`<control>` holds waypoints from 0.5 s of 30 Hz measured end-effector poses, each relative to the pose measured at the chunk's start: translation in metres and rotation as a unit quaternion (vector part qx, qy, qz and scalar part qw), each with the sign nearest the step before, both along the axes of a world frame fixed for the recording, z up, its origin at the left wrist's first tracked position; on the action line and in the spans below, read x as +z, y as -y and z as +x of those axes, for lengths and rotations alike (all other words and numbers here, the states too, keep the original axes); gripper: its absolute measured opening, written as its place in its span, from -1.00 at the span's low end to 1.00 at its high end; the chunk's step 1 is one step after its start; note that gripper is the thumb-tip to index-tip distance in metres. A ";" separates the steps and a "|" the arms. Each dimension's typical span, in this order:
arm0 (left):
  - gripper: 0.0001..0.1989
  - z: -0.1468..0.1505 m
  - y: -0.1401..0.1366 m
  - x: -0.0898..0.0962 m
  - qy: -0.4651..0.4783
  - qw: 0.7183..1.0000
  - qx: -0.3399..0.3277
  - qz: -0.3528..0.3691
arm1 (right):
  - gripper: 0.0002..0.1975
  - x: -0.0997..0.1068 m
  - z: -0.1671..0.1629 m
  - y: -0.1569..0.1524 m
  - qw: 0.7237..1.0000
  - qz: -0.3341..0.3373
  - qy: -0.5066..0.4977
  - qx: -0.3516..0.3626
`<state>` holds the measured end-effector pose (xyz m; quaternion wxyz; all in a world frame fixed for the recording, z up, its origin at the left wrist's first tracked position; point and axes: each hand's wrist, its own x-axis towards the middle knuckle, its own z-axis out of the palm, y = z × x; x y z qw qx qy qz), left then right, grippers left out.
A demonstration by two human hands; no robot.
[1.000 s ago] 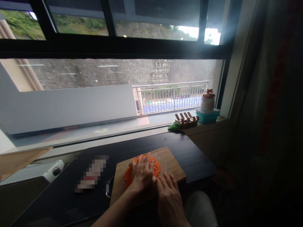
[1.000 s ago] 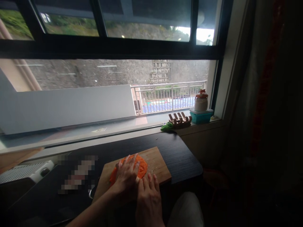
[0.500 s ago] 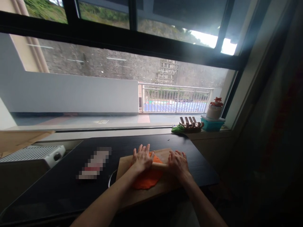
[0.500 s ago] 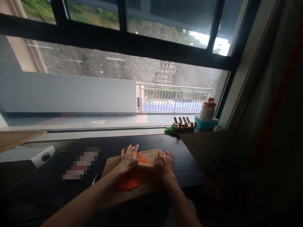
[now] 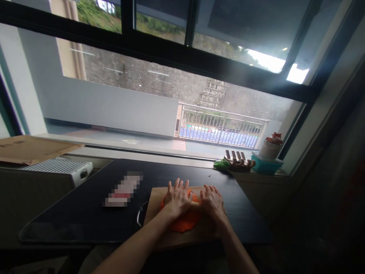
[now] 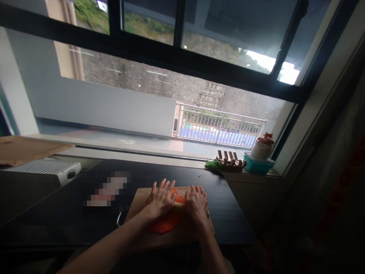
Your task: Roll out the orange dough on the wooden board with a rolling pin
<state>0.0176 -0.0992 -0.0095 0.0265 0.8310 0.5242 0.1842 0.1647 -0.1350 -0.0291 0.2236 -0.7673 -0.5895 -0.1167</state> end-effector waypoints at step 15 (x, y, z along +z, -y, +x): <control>-0.56 -0.035 0.045 -0.007 0.015 0.998 -0.060 0.015 | -0.58 0.017 -0.012 -0.044 0.997 -0.024 -0.073 0.024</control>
